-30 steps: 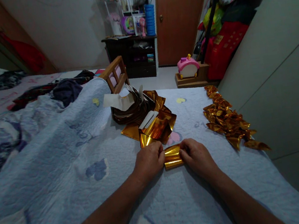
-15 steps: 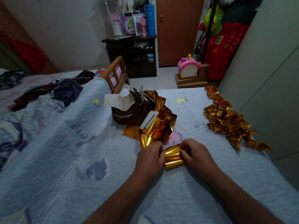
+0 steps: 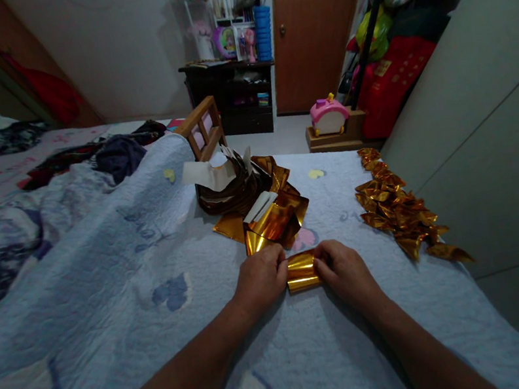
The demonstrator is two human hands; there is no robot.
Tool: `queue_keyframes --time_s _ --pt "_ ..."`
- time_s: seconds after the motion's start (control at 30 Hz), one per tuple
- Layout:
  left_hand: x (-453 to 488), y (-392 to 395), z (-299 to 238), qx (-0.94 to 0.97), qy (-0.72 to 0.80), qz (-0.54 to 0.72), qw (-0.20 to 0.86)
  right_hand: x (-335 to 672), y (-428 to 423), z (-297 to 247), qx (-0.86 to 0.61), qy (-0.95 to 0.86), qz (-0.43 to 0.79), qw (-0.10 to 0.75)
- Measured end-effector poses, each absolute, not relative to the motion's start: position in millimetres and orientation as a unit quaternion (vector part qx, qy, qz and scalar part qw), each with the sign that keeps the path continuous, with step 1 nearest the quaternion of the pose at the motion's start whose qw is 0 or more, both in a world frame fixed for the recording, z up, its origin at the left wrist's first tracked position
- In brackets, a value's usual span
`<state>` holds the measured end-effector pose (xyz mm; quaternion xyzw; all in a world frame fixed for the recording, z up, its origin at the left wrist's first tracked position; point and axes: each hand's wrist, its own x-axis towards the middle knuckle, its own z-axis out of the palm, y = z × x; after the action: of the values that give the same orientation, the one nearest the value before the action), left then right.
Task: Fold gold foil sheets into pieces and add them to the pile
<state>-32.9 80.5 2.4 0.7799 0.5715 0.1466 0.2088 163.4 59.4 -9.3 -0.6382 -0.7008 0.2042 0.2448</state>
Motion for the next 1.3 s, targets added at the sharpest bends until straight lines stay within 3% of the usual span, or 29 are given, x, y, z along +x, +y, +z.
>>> queue_keyframes --time_s 0.27,0.57,0.83,1.1,1.3 --pt "-34.5 84.2 4.5 0.762 0.558 0.209 0.254 162.7 60.1 -3.8 -0.644 -0.663 0.262 0.276" --pt "-34.0 83.7 5.8 0.681 0.494 0.354 0.409 170.2 63.5 -9.4 -0.609 -0.61 0.37 0.345" --pt "-32.2 83.0 4.8 0.621 0.457 0.431 0.469 169.1 61.5 -9.2 -0.546 -0.571 0.457 0.408" --pt "-33.6 84.8 2.1 0.59 0.42 0.405 0.558 167.8 63.2 -6.1 -0.522 -0.549 0.47 0.453" --pt "-38.8 87.9 3.8 0.673 0.399 0.287 0.553 177.6 61.0 3.2 -0.531 -0.625 0.456 0.347"
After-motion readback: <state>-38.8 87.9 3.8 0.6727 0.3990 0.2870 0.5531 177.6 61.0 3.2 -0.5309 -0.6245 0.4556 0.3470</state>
